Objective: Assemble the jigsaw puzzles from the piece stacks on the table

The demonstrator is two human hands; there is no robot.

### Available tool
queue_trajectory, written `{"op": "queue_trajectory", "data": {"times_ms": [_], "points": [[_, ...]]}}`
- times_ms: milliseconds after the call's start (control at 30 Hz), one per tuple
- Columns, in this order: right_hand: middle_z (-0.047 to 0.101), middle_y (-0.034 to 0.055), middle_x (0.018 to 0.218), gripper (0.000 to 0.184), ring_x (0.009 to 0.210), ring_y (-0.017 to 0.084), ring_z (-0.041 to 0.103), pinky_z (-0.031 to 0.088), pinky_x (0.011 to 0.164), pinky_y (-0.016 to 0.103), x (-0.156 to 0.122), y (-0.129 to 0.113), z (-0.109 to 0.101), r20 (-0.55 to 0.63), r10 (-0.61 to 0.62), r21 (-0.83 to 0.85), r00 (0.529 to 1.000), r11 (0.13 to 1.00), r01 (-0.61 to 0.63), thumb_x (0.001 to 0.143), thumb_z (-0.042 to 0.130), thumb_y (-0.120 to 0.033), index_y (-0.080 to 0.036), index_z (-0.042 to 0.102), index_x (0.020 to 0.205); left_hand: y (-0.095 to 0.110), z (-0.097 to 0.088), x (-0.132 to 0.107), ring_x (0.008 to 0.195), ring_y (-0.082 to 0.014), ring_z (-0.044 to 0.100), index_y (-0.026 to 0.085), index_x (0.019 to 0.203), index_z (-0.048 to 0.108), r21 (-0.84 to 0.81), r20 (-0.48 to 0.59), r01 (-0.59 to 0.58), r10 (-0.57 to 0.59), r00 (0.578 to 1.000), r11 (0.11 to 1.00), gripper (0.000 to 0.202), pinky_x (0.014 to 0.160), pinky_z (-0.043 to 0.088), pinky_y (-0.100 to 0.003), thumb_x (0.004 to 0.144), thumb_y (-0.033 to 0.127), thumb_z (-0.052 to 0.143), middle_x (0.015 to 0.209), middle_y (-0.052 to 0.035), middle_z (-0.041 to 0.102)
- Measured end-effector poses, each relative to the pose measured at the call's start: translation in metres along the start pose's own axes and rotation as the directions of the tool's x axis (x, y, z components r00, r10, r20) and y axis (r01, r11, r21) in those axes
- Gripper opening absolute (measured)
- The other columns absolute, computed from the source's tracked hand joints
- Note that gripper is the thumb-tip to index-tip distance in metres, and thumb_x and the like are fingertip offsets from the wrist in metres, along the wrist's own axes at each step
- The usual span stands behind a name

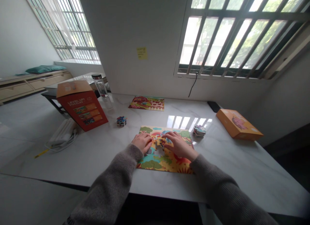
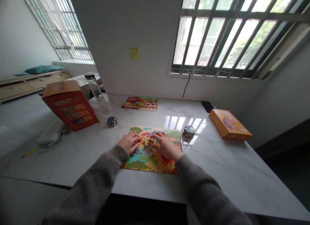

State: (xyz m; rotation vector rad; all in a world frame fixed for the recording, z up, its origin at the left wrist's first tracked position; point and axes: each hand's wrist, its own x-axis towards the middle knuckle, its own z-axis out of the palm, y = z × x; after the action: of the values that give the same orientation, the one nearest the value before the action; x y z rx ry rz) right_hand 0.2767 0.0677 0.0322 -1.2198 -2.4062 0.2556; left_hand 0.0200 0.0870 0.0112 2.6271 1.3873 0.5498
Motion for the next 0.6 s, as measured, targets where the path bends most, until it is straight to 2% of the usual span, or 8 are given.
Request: {"op": "queue_trajectory", "data": {"times_ms": [133,300,433,600], "points": [[0.062,0.0083,0.121,0.030,0.113,0.026,0.053,0.045,0.100,0.044,0.011,-0.006,0.007,-0.018,-0.002,-0.087,1.000,0.996,0.001,0.094,0.066,-0.032,-0.028,0.065,0.123,0.001,-0.001,0.000,0.117,-0.0285,0.056,0.021,0.109,0.069,0.012,0.005,0.005,-0.005,1.000,1.000,0.022,0.098,0.044,-0.044,0.092,0.026,0.055,0.120,-0.0078,0.067],[0.063,0.0089,0.116,0.024,0.111,0.026,0.053,0.044,0.099,0.042,0.012,-0.009,0.014,-0.019,0.021,-0.149,1.000,0.988,-0.024,0.096,0.062,-0.031,-0.028,0.068,0.120,0.009,0.000,0.000,0.118,-0.0303,0.055,0.023,0.127,0.062,0.055,0.013,-0.021,0.021,1.000,0.998,0.037,0.097,0.042,-0.048,0.091,0.025,0.055,0.124,-0.0080,0.065],[0.063,0.0087,0.115,0.024,0.111,0.026,0.053,0.043,0.099,0.042,0.010,-0.010,0.015,-0.032,0.018,-0.153,0.999,0.988,-0.023,0.097,0.060,-0.032,-0.028,0.068,0.120,0.015,0.007,0.001,0.119,-0.0299,0.054,0.024,0.124,0.065,0.044,0.025,-0.117,0.116,0.993,0.992,0.034,0.099,0.040,-0.047,0.092,0.023,0.052,0.126,-0.0068,0.065],[0.060,0.0099,0.125,0.025,0.115,0.026,0.052,0.043,0.100,0.043,0.008,-0.010,0.015,-0.034,0.010,-0.168,0.999,0.986,-0.015,0.098,0.057,-0.030,-0.028,0.068,0.120,0.017,0.011,0.001,0.117,-0.0310,0.052,0.024,0.122,0.066,0.040,0.012,-0.129,0.128,0.992,0.991,0.033,0.097,0.041,-0.047,0.091,0.024,0.055,0.122,-0.0067,0.066]]}}
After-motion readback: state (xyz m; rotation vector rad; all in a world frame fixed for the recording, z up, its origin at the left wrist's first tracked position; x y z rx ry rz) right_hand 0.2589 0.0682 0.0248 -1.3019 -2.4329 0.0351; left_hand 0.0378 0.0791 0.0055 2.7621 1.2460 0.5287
